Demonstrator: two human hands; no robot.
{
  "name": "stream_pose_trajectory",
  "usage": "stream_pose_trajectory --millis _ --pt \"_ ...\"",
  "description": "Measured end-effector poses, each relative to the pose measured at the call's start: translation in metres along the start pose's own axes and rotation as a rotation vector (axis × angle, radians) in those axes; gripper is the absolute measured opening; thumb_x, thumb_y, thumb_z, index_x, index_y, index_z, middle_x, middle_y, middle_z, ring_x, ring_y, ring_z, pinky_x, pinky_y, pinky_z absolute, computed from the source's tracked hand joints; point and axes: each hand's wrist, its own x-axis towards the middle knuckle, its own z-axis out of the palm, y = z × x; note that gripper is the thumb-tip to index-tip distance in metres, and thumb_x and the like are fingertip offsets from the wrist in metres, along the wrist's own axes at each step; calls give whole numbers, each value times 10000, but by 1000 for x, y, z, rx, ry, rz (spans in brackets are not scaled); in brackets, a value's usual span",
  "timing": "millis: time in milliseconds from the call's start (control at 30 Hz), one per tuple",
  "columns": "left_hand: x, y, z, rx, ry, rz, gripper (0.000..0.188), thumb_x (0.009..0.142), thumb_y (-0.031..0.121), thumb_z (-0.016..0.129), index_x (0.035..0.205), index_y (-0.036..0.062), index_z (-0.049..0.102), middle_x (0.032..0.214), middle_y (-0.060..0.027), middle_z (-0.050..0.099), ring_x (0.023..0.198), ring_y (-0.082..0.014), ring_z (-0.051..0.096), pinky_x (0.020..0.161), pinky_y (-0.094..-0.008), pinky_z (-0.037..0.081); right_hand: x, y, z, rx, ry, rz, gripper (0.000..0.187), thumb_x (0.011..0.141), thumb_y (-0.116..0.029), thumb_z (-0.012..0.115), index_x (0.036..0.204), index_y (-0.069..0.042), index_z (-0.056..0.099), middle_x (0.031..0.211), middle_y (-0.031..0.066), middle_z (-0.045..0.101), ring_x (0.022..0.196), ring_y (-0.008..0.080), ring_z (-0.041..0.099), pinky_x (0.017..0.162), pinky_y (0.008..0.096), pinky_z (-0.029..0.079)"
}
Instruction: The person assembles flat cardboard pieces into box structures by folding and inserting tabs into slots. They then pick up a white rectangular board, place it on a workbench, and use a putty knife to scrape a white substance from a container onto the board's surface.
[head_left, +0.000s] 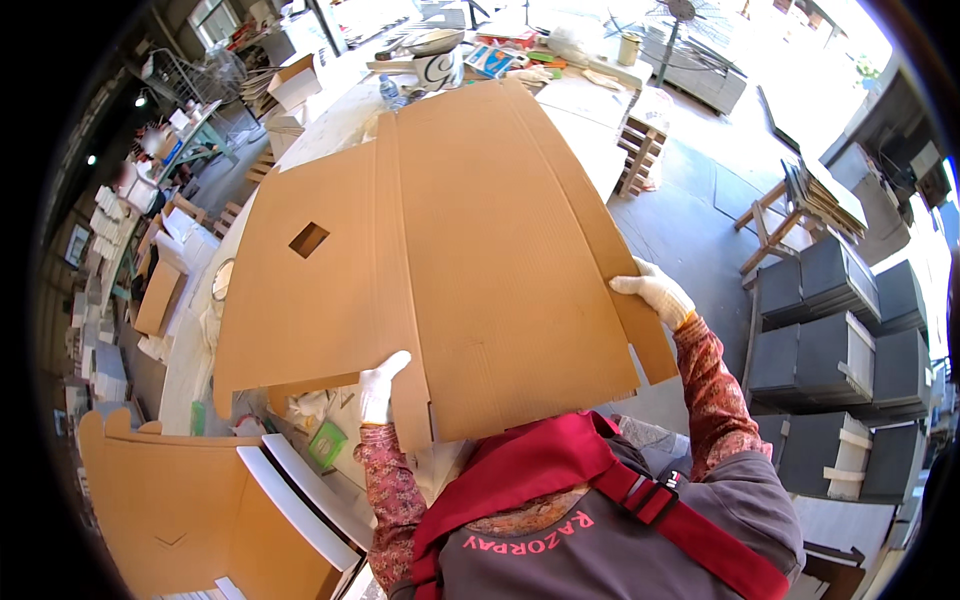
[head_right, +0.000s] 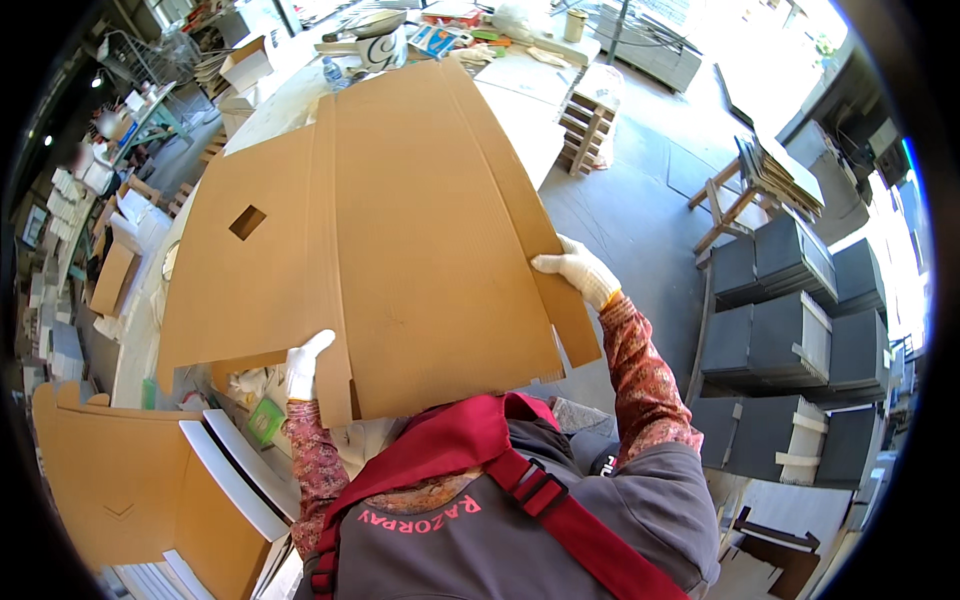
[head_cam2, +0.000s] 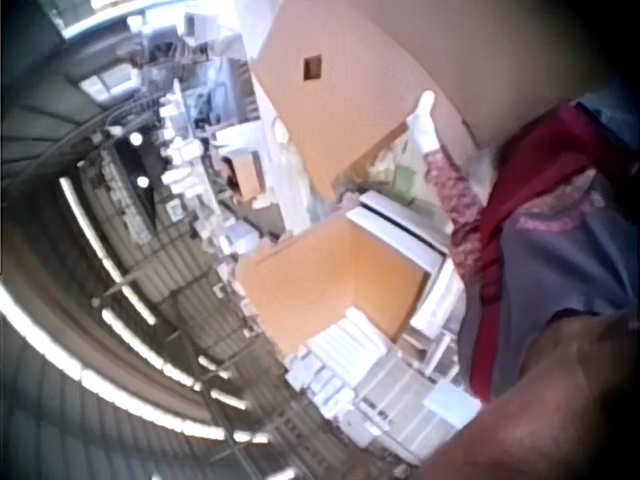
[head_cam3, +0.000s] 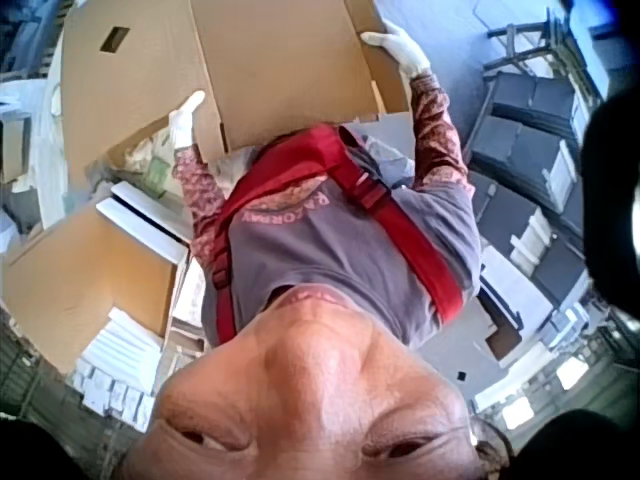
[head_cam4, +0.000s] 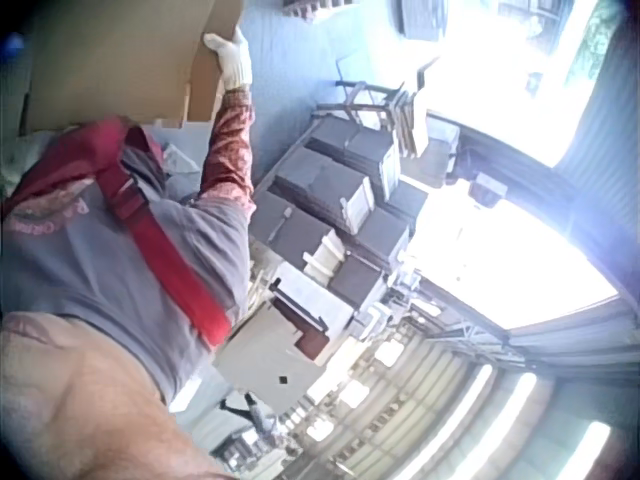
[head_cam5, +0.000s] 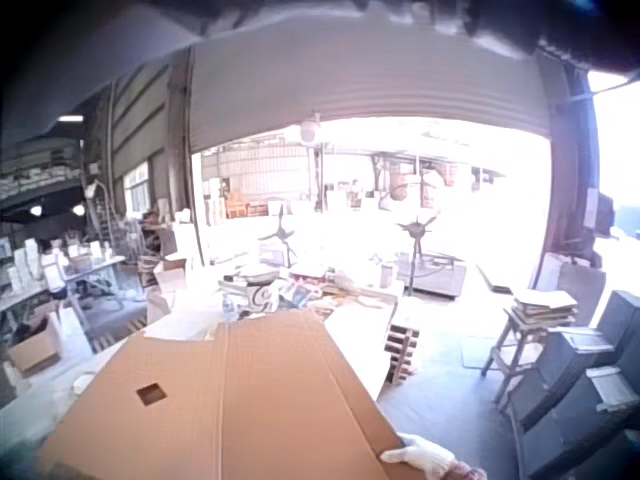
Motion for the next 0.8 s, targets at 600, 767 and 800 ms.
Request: stream_pose_trajectory --millis 600,767,800 --pt "44 -104 -36 802 287 68 978 920 800 275 603 -70 589 574 -269 588 589 -348 629 613 -463 512 29 46 127 -560 -268 111 700 1010 -423 421 1528 -5 205 812 232 671 489 275 622 453 379 487" --pt "22 -39 -19 603 181 -259 890 937 745 351 904 -92 652 668 -202 663 572 -298 666 603 -393 564 28 44 122 -535 -232 125 599 1009 -410 443 1469 -41 335 813 156 654 398 180 519 360 326 410" --pt "17 -38 -19 421 194 -166 809 954 682 397 1007 -93 621 798 -203 673 615 -297 680 621 -378 578 22 32 130 -514 -238 151 611 1004 -384 456 1495 -48 318 854 138 653 387 158 486 355 304 396"
